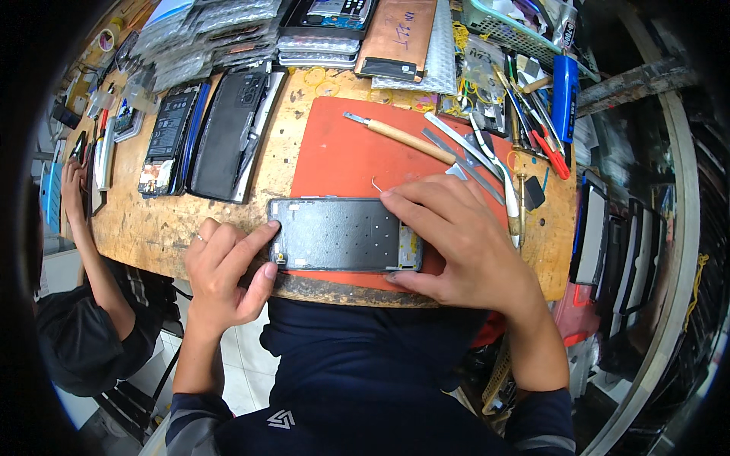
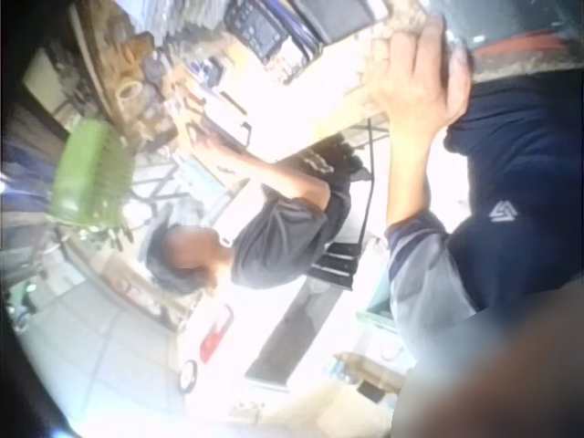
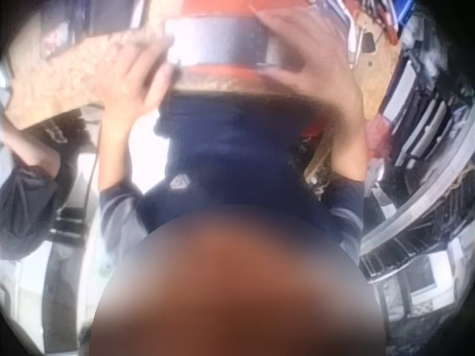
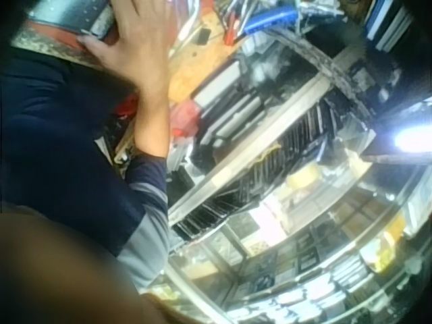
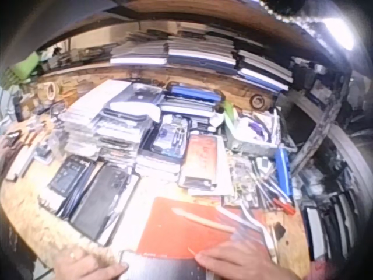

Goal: The person applies adhesive along the edges of a smartphone back cover using a syringe, wipes excess adhesive, and then secures the back cover with rubber bands. The person handles the phone and tools on a cluttered workbench.

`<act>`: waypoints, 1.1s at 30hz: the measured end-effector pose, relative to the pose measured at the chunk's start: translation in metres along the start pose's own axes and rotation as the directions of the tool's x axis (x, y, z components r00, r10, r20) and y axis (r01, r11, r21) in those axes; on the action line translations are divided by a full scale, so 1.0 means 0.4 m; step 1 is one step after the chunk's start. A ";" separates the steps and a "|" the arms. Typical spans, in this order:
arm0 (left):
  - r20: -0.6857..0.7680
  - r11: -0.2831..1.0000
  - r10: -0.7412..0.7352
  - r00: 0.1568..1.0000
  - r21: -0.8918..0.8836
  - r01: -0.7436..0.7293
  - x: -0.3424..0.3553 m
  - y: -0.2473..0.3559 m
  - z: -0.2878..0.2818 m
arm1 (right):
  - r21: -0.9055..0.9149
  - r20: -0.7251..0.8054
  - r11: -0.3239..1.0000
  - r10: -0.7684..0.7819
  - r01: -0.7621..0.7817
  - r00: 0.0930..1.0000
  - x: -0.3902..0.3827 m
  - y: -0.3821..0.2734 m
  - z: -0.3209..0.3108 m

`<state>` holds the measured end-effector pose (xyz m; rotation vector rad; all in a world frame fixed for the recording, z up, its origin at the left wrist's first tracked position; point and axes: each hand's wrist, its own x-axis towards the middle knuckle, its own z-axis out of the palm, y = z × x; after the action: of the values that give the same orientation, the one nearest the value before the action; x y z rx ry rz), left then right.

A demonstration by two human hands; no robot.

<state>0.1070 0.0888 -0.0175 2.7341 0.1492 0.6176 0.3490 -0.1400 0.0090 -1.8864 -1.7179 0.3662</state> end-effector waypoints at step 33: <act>0.192 0.970 -0.060 0.980 0.243 0.012 0.024 0.018 0.010 | -0.208 -0.129 0.973 -0.132 0.103 0.983 0.065 -0.041 0.110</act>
<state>0.1176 0.0825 -0.0148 2.9992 0.2392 0.3317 0.3152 -0.1046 -0.0131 -1.8873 -1.8152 0.0111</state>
